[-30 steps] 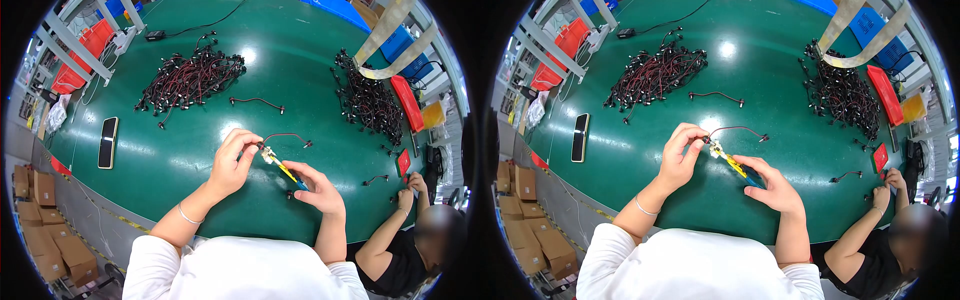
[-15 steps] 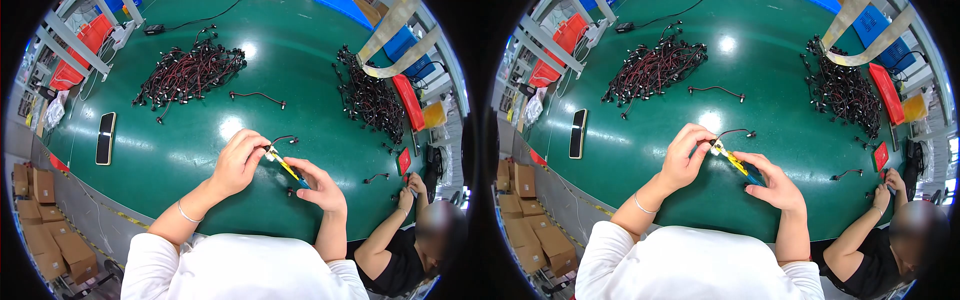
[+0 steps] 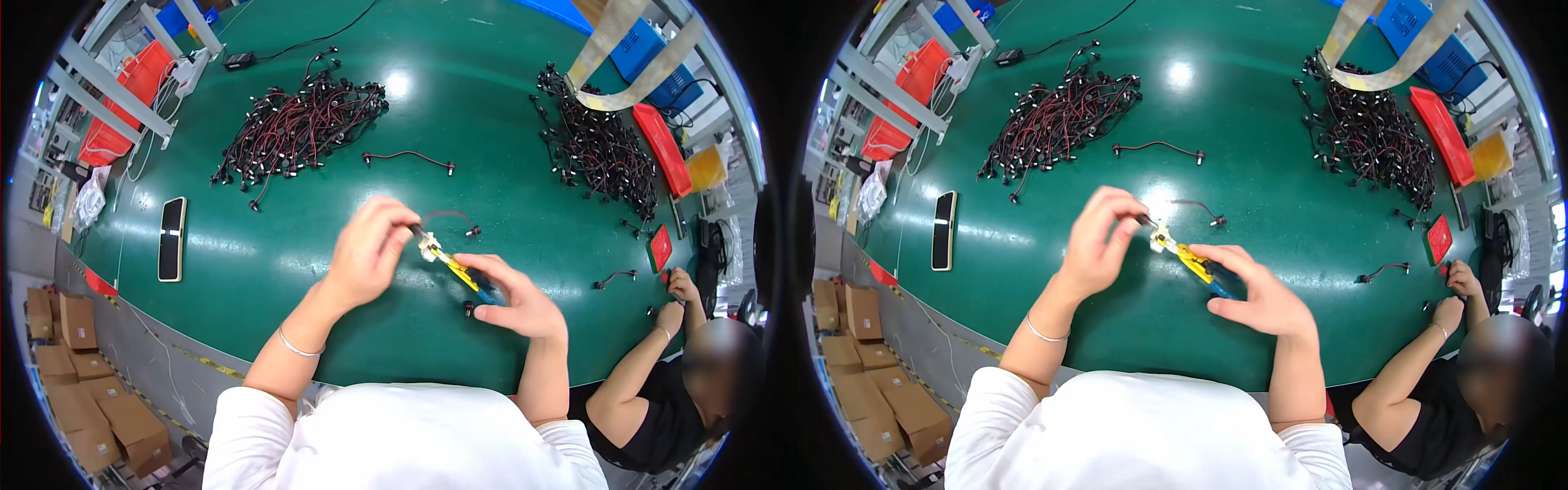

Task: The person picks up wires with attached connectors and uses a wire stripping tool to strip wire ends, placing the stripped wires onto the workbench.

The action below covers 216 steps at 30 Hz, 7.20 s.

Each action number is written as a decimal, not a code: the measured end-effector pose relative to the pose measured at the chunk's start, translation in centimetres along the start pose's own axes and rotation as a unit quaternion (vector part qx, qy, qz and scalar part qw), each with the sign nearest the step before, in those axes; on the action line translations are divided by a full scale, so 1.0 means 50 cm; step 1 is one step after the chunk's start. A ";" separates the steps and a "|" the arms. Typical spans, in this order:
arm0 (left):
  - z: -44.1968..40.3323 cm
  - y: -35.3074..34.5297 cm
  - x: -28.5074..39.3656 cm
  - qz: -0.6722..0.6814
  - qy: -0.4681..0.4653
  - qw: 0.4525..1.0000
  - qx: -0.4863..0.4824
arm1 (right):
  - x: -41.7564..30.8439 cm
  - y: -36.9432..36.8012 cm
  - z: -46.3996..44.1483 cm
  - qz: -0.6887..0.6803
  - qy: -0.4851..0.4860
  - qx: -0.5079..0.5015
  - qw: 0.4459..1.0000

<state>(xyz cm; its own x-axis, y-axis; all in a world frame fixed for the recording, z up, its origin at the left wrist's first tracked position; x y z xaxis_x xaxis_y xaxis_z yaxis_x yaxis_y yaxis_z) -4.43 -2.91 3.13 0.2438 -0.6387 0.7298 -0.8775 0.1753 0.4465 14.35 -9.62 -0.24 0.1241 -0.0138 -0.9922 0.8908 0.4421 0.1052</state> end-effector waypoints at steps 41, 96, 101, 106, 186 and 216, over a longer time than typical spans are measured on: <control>0.030 -0.004 -0.041 0.282 0.207 0.937 0.022 | -0.046 0.005 0.013 0.063 -0.013 0.067 0.996; 0.023 -0.007 -0.036 0.286 0.062 0.953 -0.078 | 0.003 -0.021 0.000 -0.177 -0.008 -0.033 0.984; 0.012 -0.021 -0.028 0.375 0.109 0.918 -0.063 | -0.015 -0.025 0.001 -0.069 -0.013 -0.005 0.998; 0.025 -0.032 -0.030 0.441 0.232 0.867 -0.031 | -0.011 -0.058 0.009 0.158 -0.047 0.013 0.986; 0.078 -0.084 -0.080 0.337 0.342 0.877 -0.008 | 0.018 0.055 0.014 -0.156 0.051 0.221 0.961; 0.070 -0.037 -0.125 0.361 0.279 0.881 0.123 | 0.005 0.068 0.024 -0.167 0.034 0.319 0.932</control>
<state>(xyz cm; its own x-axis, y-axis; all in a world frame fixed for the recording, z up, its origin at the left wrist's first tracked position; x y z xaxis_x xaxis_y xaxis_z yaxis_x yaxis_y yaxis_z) -5.78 -1.86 -4.05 -0.3104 0.0518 0.9492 -0.9333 0.1731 -0.3146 17.96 -9.19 -0.03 -0.2152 0.0113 -0.9765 0.9564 -0.1998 -0.2131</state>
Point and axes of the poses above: each hand's wrist, its own z-axis away from the middle knuckle, its own y-axis out of the back of the hand, x = y × z, the point moved 7 cm from there along -z, towards the middle knuckle, and after that the axes turned 1 degree about -x, right-handed, at the moved point
